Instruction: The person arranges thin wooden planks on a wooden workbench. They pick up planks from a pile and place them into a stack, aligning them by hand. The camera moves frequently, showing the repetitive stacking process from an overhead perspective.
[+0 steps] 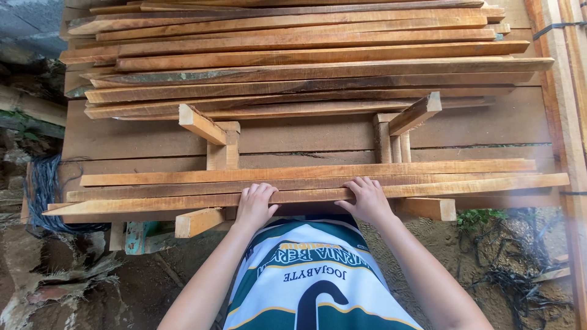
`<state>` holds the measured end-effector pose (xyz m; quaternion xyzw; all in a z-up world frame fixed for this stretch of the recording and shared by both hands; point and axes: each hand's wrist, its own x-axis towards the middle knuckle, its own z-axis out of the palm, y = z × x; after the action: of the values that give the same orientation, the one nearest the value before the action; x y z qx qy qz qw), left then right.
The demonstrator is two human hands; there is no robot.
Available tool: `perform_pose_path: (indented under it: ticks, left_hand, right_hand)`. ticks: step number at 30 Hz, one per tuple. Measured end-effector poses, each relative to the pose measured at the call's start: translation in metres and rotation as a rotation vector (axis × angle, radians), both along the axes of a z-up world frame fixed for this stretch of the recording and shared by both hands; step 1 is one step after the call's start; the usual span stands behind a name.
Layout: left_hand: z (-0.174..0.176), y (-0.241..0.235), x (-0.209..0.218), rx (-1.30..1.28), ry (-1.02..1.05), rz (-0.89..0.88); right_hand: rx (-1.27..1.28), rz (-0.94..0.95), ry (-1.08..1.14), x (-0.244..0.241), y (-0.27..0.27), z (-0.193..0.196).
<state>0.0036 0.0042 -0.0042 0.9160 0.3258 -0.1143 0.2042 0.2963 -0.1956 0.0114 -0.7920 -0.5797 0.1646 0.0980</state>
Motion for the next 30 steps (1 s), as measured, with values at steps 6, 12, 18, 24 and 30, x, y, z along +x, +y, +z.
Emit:
perform_pose_path:
  ticks: [6, 12, 18, 24, 30]
  left_hand:
    - [0.004, 0.011, 0.016, -0.103, 0.065, 0.007]
    - [0.008, 0.012, 0.026, -0.082, 0.088, -0.073]
    - [0.032, 0.002, 0.017, -0.04, -0.03, -0.065]
    - [0.015, -0.005, 0.011, 0.02, -0.073, -0.056]
    - [-0.001, -0.007, 0.004, 0.051, -0.075, -0.053]
  right_hand:
    - [-0.215, 0.048, -0.063, 0.008, 0.017, -0.004]
    - [-0.079, 0.033, -0.186, 0.004, 0.005, -0.027]
    - [0.218, -0.017, -0.173, -0.014, -0.006, -0.026]
    - [0.262, -0.016, -0.196, -0.018, -0.006, -0.037]
    - [0.204, 0.042, -0.162, -0.01, 0.001, -0.031]
